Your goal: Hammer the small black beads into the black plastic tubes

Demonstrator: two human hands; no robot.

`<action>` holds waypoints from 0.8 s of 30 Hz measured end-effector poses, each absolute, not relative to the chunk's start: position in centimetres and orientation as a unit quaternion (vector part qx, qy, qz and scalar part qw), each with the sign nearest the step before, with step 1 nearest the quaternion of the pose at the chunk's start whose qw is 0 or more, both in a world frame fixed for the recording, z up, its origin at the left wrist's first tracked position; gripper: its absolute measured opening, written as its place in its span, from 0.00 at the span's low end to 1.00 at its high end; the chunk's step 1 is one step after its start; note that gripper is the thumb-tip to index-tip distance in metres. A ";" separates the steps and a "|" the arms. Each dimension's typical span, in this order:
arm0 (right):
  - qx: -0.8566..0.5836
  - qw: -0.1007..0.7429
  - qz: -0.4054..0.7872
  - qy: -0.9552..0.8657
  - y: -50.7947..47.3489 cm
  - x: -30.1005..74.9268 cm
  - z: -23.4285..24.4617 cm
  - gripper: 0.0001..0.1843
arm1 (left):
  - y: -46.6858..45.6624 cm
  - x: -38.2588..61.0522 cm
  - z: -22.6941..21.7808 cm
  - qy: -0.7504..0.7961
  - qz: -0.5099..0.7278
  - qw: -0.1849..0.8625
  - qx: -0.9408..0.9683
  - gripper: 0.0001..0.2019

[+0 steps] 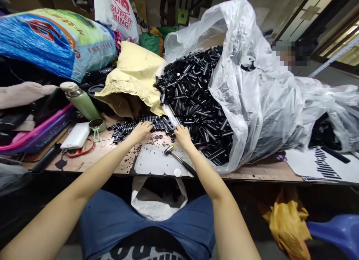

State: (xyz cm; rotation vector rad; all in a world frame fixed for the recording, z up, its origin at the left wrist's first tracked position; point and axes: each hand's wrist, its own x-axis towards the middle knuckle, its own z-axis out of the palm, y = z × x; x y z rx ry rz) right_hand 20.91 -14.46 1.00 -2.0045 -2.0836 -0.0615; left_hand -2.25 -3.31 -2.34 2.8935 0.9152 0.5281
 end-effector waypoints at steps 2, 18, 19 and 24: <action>-0.688 0.181 -0.003 -0.703 -13.9 20.8 1.3 0.11 | -4.4 -2.5 -1.9 0.305 0.245 0.102 0.914 0.12; -0.503 0.399 0.731 -0.230 -17.5 11.9 5.0 0.35 | -14.3 -2.4 0.3 0.309 0.484 0.300 0.762 0.08; -0.498 0.413 0.727 -0.232 -17.7 11.7 5.1 0.33 | -14.6 -2.7 0.3 0.306 0.484 0.302 0.762 0.08; -0.591 0.466 0.571 -0.326 -21.4 12.3 2.6 0.31 | -15.7 -3.6 -1.2 0.385 0.443 0.356 0.727 0.18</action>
